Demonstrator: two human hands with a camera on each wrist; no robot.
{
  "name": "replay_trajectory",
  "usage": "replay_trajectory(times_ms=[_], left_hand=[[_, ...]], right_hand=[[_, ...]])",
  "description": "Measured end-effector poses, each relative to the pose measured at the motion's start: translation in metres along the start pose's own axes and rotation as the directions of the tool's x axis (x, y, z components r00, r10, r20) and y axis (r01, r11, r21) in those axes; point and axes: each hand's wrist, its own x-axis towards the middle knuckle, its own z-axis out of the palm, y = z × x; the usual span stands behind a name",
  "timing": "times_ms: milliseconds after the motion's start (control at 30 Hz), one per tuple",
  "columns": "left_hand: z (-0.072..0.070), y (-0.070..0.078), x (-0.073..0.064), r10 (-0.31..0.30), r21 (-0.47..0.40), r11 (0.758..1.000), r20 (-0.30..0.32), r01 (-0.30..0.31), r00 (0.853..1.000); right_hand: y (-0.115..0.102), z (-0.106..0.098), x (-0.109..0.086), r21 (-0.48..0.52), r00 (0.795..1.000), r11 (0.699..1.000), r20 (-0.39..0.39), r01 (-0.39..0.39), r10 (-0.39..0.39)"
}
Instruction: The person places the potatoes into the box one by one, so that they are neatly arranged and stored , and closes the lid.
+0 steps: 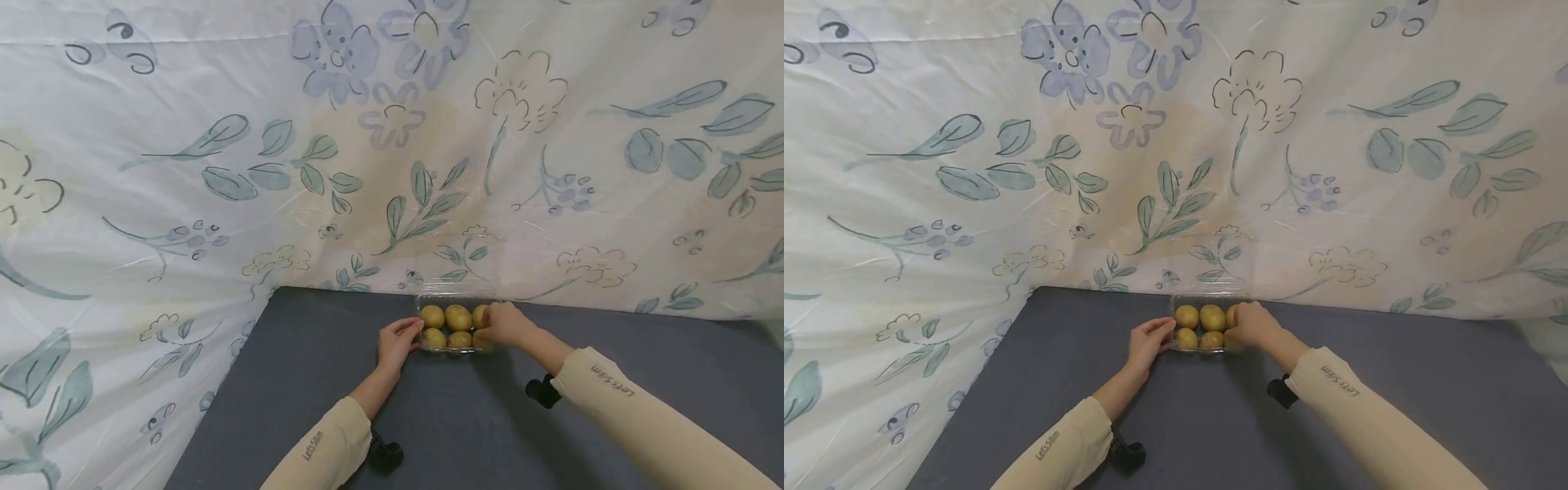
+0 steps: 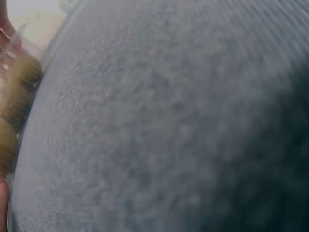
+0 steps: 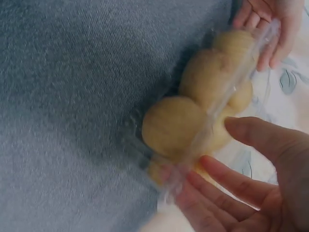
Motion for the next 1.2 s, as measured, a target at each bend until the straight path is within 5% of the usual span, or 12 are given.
replay_trajectory(times_ms=[233,533,833,967,1200], left_hand=[[-0.005,0.006,0.013,0.013,0.084,0.996,-0.082,-0.006,0.997],[-0.002,0.048,0.046,0.025,0.018,1.0,-0.095,-0.024,0.995],[0.007,0.076,0.057,0.012,0.038,0.999,-0.04,-0.011,0.999],[0.01,0.079,0.058,0.032,0.086,0.996,-0.051,-0.028,0.998],[0.011,0.079,0.049,0.009,0.055,0.998,-0.057,-0.006,0.998]], right_hand=[[0.014,-0.013,0.005,0.059,0.997,0.998,-0.082,0.002,0.003],[0.03,-0.028,0.011,0.2,0.965,0.975,-0.22,-0.097,0.141],[0.038,-0.041,0.019,0.284,0.96,0.943,-0.166,-0.174,0.227],[0.038,-0.045,0.026,0.451,0.974,0.877,-0.067,-0.163,0.215],[0.033,-0.047,0.02,0.706,0.968,0.691,-0.031,-0.156,0.251]])
